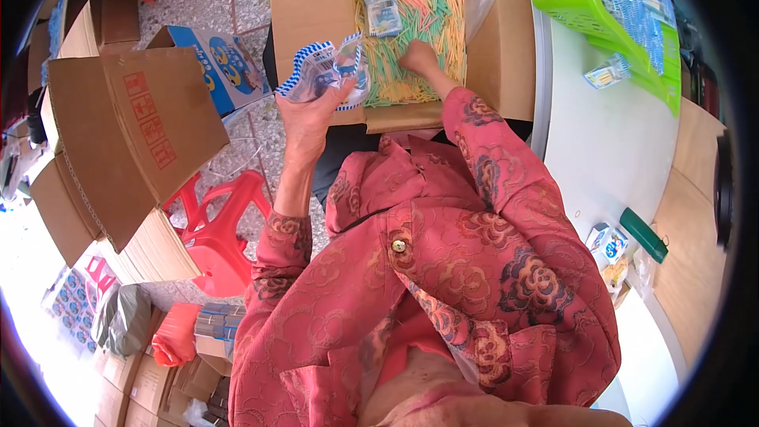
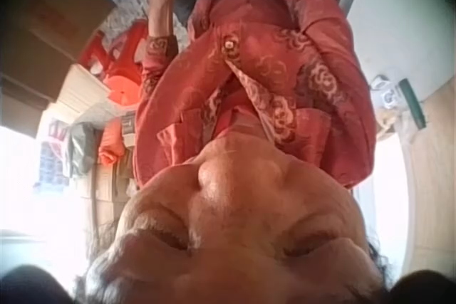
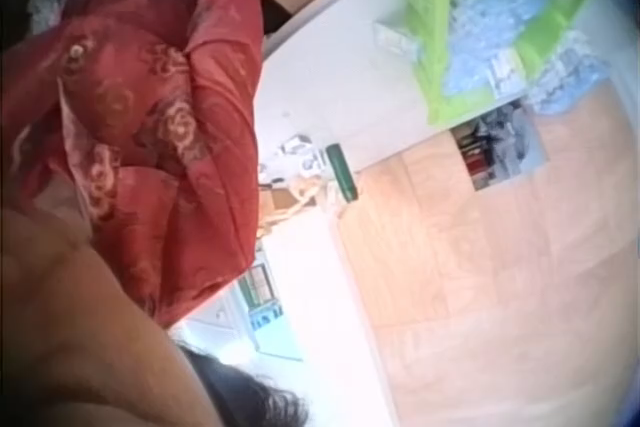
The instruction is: Packaging small items into plastic bags and placing them in a crate.
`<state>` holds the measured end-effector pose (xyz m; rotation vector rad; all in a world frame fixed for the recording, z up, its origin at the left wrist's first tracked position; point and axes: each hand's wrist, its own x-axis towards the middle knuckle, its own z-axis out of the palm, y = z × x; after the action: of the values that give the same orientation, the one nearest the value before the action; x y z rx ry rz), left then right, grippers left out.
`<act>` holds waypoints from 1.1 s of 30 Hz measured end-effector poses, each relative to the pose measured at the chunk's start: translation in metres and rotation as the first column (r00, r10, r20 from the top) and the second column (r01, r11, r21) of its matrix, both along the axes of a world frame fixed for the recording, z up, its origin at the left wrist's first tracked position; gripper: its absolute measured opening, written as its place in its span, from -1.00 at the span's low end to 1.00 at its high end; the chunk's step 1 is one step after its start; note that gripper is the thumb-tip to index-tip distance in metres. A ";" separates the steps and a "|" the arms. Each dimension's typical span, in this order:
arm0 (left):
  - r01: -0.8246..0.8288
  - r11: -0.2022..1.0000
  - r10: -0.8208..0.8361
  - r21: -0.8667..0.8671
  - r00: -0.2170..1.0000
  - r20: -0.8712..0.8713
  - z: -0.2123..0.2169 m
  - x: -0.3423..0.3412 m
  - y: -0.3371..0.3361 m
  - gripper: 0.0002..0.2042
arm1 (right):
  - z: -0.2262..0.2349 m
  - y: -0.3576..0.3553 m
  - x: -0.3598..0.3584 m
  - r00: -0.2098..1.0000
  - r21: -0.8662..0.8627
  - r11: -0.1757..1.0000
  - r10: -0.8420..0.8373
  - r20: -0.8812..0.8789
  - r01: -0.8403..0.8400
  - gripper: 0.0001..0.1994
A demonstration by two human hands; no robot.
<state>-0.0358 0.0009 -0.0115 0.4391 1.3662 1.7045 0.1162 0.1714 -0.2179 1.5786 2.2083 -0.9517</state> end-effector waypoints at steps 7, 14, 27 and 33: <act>0.007 1.000 -0.007 0.007 1.000 -0.001 0.001 0.004 0.002 -0.69 | -0.032 0.012 0.021 0.982 -0.145 0.977 -0.169 -0.080 0.157 -0.77; -0.003 1.000 0.003 0.009 1.000 -0.014 0.000 0.004 -0.002 -0.68 | -0.004 0.022 0.034 0.835 -0.687 0.647 -0.540 -0.106 0.332 -0.85; 0.052 0.997 -0.050 0.048 0.998 -0.038 0.005 0.016 -0.003 -0.67 | 0.041 -0.021 0.058 0.965 -0.797 0.604 -0.216 -0.147 0.014 -0.72; 0.140 0.989 -0.136 0.039 0.986 -0.095 0.011 0.022 -0.006 -0.70 | 0.059 -0.024 0.067 0.896 -0.668 0.744 -0.289 -0.337 -0.011 -0.75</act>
<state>-0.0135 -0.0051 -0.0009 0.6315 1.3324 1.6212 0.1830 0.1473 -0.1593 1.2735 1.6460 -2.0165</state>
